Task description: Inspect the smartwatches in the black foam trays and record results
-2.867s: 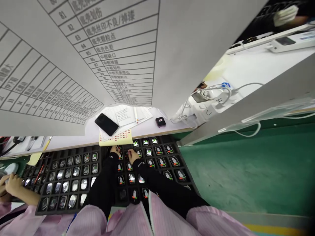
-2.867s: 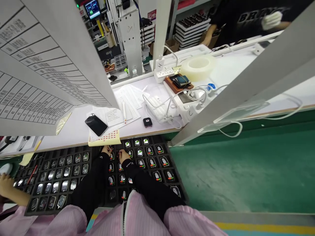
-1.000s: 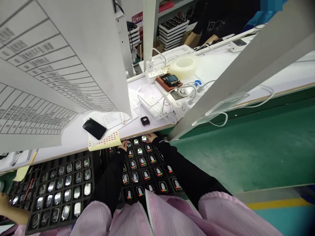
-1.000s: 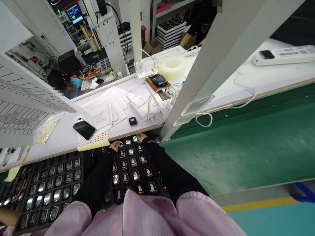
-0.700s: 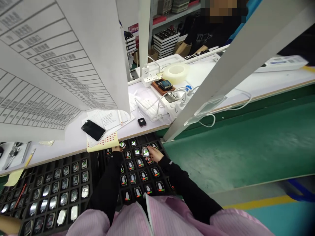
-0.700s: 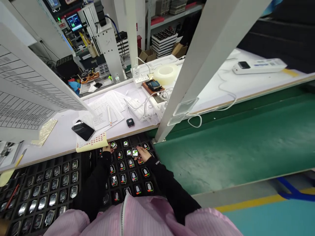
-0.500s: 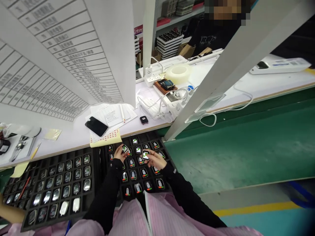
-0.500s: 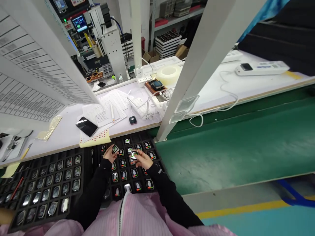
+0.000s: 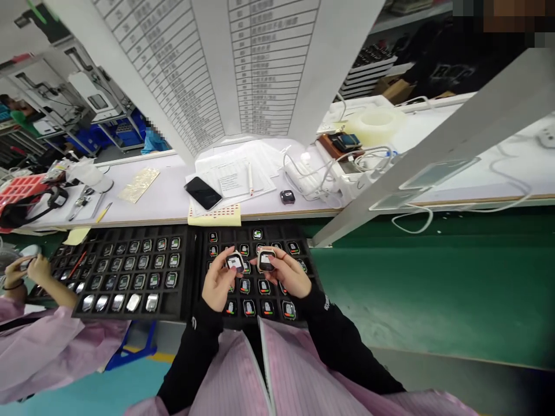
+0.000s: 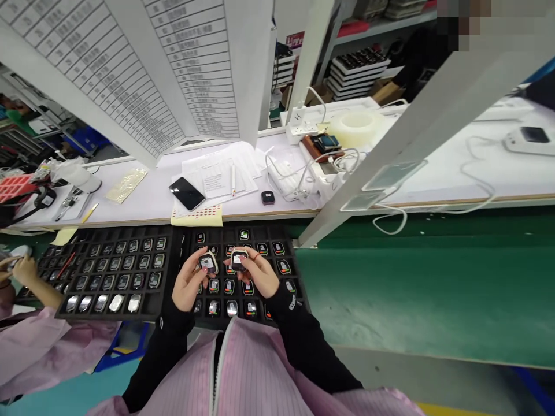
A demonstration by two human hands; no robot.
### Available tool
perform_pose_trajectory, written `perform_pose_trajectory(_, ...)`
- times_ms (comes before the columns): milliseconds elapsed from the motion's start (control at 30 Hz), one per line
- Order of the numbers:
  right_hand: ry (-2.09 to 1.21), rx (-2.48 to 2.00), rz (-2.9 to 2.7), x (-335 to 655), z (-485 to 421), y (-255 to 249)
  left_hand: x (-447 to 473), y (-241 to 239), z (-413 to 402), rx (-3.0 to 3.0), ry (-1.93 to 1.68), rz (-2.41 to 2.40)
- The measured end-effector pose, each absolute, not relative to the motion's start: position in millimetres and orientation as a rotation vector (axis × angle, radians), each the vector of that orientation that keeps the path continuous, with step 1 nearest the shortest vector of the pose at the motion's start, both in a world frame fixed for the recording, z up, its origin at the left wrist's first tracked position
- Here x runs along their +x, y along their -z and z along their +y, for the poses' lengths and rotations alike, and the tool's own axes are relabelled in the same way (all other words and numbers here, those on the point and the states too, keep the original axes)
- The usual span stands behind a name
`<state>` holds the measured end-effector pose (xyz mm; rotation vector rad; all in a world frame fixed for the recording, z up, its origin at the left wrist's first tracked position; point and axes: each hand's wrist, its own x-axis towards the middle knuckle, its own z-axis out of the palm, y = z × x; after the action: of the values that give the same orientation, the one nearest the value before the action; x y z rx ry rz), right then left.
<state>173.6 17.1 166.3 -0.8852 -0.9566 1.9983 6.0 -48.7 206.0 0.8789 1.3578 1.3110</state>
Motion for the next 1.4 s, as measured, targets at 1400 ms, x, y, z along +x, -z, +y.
perform_pose_trajectory(1400,-1.655,-0.709,-1.441,223,-54,-277,38,-252,-70,1.131,-1.368,1.317)
